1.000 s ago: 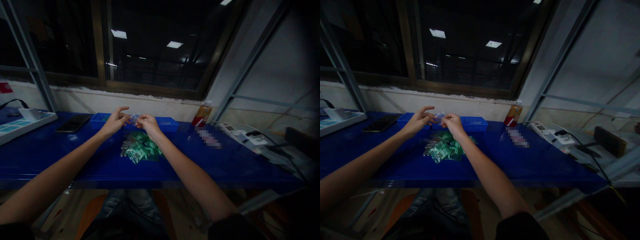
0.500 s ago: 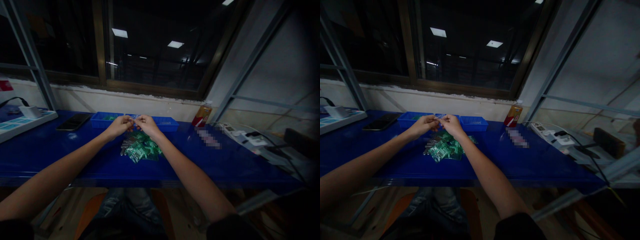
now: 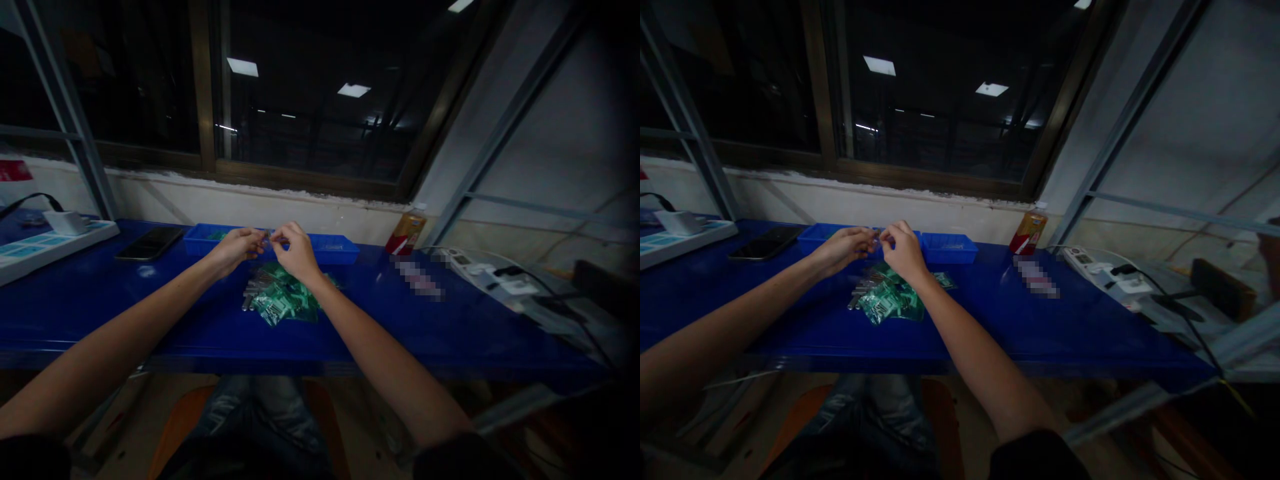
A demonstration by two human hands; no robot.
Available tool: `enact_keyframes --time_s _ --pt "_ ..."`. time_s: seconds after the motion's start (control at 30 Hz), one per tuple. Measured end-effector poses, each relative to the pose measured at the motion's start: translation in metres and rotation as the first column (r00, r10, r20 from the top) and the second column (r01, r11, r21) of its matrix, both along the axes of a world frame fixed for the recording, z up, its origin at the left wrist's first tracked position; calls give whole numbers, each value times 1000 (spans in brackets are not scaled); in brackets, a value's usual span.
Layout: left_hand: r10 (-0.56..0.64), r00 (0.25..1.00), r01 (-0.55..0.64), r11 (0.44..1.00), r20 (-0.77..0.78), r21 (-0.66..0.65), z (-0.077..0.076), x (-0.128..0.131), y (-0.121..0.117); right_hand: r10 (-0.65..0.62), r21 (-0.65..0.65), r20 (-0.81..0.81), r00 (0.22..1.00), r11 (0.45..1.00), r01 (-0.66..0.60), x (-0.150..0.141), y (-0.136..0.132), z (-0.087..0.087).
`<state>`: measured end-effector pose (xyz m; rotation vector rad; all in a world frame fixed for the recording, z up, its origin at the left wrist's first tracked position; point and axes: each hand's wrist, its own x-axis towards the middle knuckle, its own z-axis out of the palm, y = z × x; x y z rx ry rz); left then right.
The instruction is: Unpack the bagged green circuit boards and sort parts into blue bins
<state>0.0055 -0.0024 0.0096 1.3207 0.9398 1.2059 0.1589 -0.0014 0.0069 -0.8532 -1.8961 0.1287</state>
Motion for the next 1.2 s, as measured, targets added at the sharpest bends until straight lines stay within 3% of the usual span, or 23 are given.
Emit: enact_keyframes --time_s 0.13,0.23,0.33,0.4,0.43,0.53,0.63,0.73,0.83,1.2 --pt "149 981 -112 958 -127 263 -3 -4 6 -38 -56 -12 999 998 37 -5 1 -4" --pt "297 915 -97 820 -275 563 -3 -6 6 -63 -266 -125 990 963 27 -5 5 -4" --pt "471 795 -6 637 -382 771 -3 -5 3 15 -522 -351 936 827 -209 -3 6 -1" --pt "518 755 41 574 -401 818 -4 -4 1 46 -587 -468 882 730 -350 -3 6 0" --pt "522 751 53 564 -406 824 -4 -3 0 46 -594 -493 869 712 -375 -4 5 1" --pt "514 747 44 593 -421 804 -6 -3 0 1 -580 -483 875 748 -322 -6 3 2" --pt "441 802 -13 687 -403 726 -5 -2 1 -56 -591 -472 880 760 -268 -9 2 1" --pt "334 907 -128 800 -257 587 -2 -2 0 -72 -620 -472 878 735 -274 -10 1 1" --pt "282 951 -193 862 -126 469 0 -2 1 -43 -606 -479 877 739 -295 -11 0 -1" --pt "68 943 71 915 -325 396 -2 -7 8 27 -506 -360 932 834 -219 -11 2 -7"
